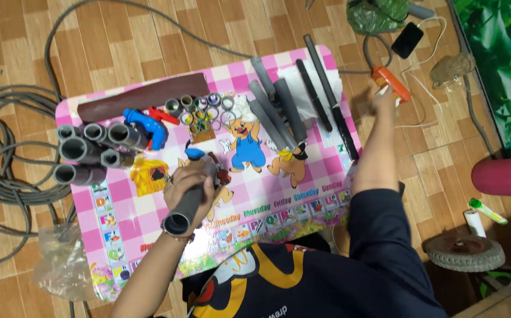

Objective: Assembling a structure from various PVC pipe segments and fittings on a small table.

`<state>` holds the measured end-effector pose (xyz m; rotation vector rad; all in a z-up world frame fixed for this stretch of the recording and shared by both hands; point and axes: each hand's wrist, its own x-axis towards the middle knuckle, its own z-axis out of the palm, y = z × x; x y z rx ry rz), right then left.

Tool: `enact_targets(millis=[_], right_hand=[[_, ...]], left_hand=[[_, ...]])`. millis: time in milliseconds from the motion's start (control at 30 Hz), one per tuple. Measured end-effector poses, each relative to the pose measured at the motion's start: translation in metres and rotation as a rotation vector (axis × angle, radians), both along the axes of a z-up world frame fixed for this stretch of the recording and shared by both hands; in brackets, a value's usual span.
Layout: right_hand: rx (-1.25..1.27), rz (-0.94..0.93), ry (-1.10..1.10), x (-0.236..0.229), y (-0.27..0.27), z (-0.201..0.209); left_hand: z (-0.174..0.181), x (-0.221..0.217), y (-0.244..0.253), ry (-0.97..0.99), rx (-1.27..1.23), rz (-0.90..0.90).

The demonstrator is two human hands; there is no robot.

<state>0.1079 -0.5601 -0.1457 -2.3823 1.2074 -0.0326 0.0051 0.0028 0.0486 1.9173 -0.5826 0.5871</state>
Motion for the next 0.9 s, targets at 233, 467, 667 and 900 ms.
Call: enact_targets(millis=[233, 467, 667, 900], right_hand=[[0.595, 0.167, -0.109, 0.007, 0.066, 0.041], [0.491, 0.218, -0.152, 0.014, 0.069, 0.044], [0.310, 0.314, -0.360, 0.018, 0.058, 0.029], [0.354, 0.276, -0.358, 0.019, 0.055, 0.027]], left_hand=[[0.014, 0.007, -0.006, 0.187, -0.050, -0.017], [0.009, 0.006, -0.007, 0.229, -0.105, -0.005], [0.010, 0.005, -0.007, 0.298, -0.140, -0.045], [-0.010, 0.011, 0.004, 0.310, -0.363, -0.411]])
